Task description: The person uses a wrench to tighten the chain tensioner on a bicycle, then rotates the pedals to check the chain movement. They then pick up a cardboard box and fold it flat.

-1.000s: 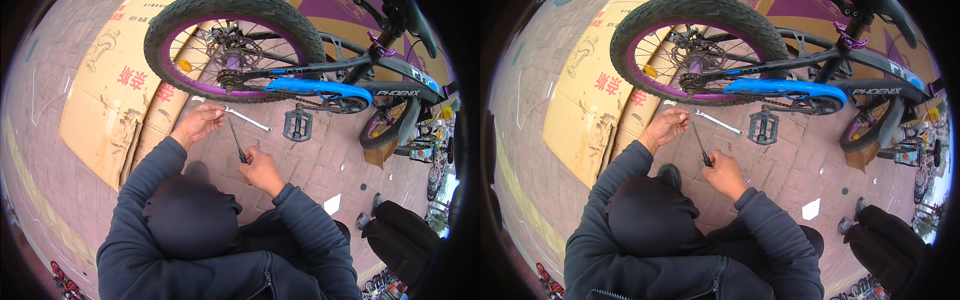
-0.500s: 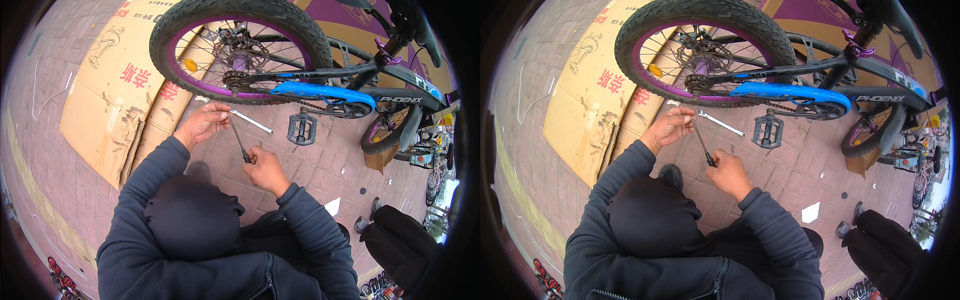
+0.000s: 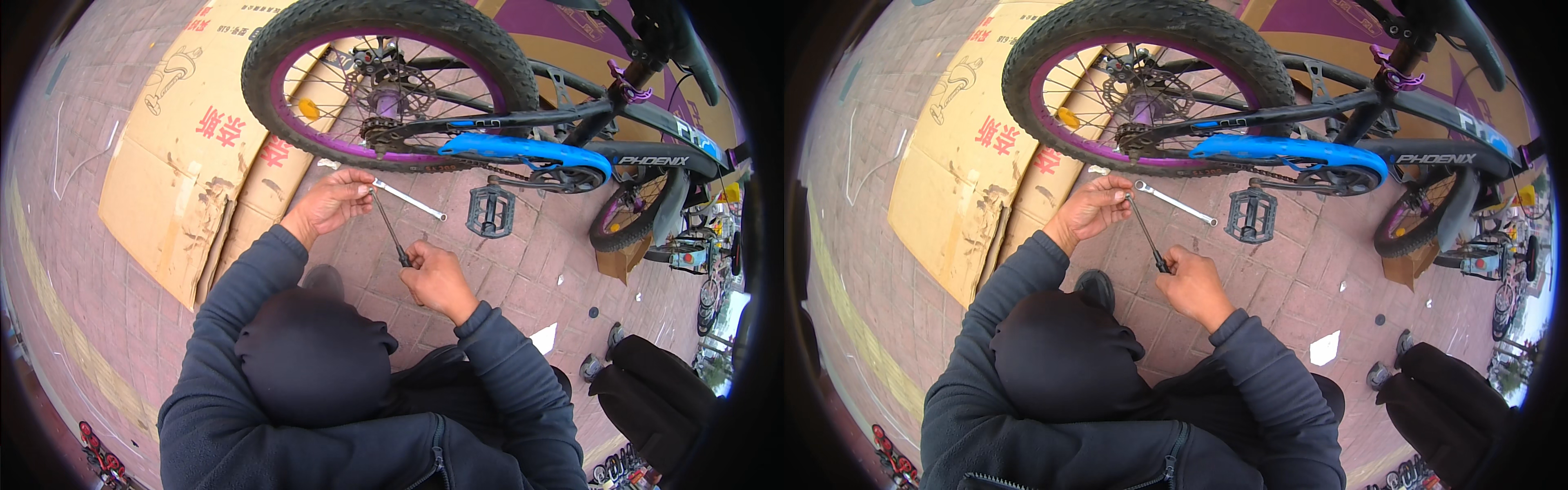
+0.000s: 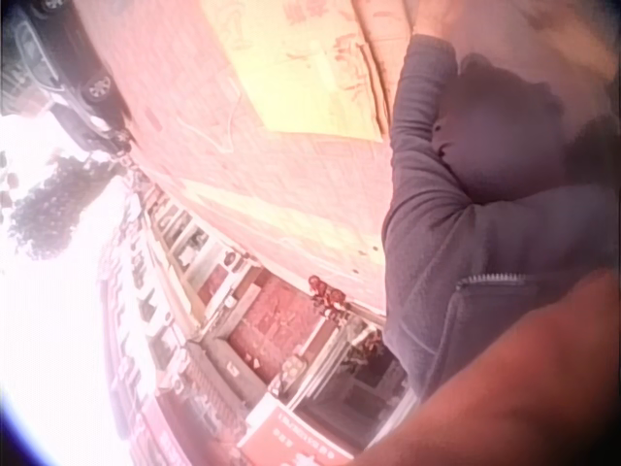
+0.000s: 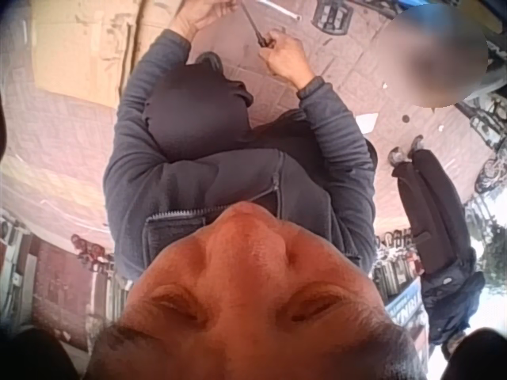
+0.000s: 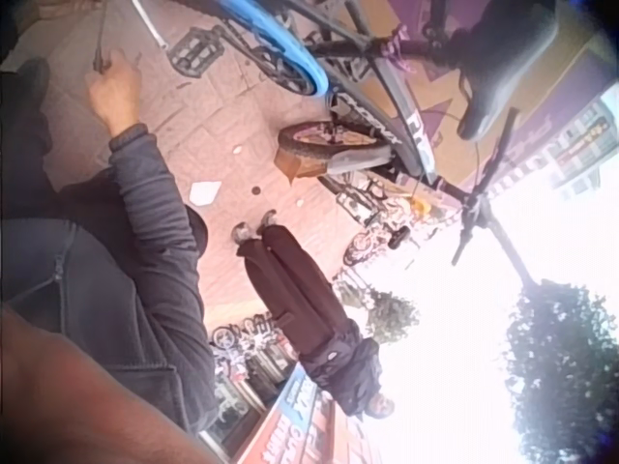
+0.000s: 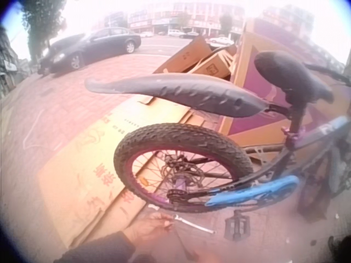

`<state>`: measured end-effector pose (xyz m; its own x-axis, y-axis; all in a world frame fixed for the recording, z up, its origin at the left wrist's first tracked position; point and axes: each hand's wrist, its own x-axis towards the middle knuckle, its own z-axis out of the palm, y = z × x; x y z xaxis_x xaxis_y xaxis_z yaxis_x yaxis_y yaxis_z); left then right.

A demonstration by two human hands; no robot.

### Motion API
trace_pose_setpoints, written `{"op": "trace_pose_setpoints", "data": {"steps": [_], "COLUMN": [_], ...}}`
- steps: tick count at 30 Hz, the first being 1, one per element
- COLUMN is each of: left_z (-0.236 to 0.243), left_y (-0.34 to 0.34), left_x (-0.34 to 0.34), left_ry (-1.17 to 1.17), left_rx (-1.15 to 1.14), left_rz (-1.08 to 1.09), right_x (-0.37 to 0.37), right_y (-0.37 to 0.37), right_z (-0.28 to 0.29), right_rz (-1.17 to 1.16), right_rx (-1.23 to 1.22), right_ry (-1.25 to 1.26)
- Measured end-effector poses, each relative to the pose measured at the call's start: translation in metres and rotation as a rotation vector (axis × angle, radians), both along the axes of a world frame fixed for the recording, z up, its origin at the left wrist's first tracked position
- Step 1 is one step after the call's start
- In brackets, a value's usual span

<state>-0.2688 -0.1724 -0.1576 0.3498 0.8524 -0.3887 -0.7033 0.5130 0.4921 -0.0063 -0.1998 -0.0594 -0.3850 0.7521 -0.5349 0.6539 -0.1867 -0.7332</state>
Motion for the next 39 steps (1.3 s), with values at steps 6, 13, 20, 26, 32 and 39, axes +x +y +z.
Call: {"op": "trace_pose_setpoints", "data": {"steps": [6,13,20,26,32,39], "left_z": [0.003,0.029,0.063,0.092,0.114,0.119], "left_y": [0.001,0.01,0.019,0.026,0.051,0.05], "left_x": [0.001,0.004,0.032,0.06,0.087,0.097], "left_ry": [0.062,0.343,0.188,0.22,0.311,0.464], "left_rx": [-0.015,0.038,-0.122,-0.121,-0.031,0.054], "left_rz": [-0.011,-0.011,0.118,0.051,0.068,0.15], "right_x": [0.002,-0.001,-0.021,-0.013,0.009,0.011], "right_y": [0.001,-0.006,-0.022,-0.034,-0.009,0.006], "right_z": [0.0,0.004,0.024,0.031,0.052,0.058], "right_rz": [0.049,0.101,-0.286,-0.383,-0.436,-0.406], "right_rx": [0.005,0.301,-0.229,-0.151,-0.169,-0.094], "right_ry": [-0.046,-0.03,0.31,0.364,0.347,0.361]}}
